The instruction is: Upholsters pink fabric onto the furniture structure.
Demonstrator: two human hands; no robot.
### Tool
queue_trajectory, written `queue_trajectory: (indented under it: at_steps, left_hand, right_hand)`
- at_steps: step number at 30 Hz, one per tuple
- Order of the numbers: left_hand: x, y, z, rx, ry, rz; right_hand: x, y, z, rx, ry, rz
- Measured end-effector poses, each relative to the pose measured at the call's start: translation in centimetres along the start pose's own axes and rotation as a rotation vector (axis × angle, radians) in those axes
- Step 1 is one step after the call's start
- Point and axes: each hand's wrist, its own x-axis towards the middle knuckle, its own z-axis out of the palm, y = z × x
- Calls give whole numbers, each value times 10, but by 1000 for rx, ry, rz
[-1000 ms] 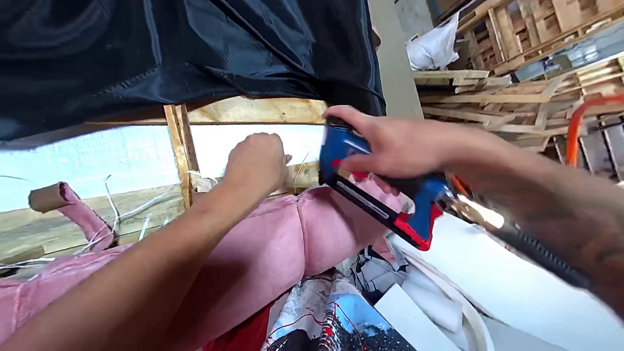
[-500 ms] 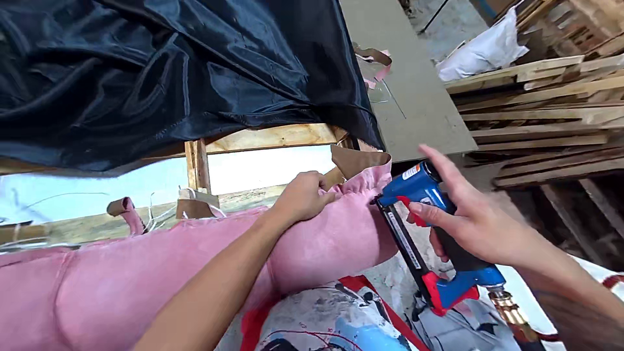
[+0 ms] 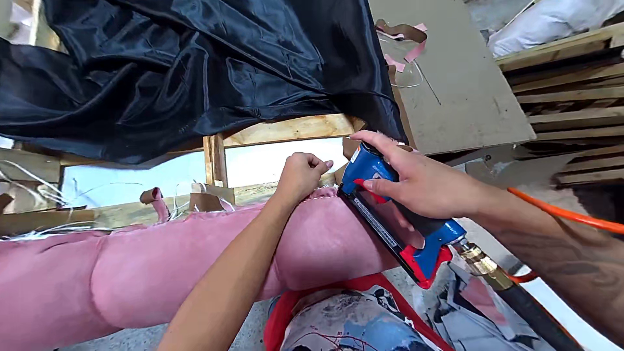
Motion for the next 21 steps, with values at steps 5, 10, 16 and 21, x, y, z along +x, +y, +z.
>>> queue_trajectory:
  at_steps: [5,10,16,21]
  left_hand:
    - [4,9,-4,95,-51,23]
    - [-3,14,-18,0,-54,-7]
    - [-21,5,-14,-127,-247,38]
    - [-15,15,6,93,-431,145]
  right_hand:
    - [21,-35,-9,-120,-131,155]
    - [38,-62,-7,-183,-153,261]
    - [-21,-51,-18,-136,252,207]
    - [-68,-32,-9,-149,406,318]
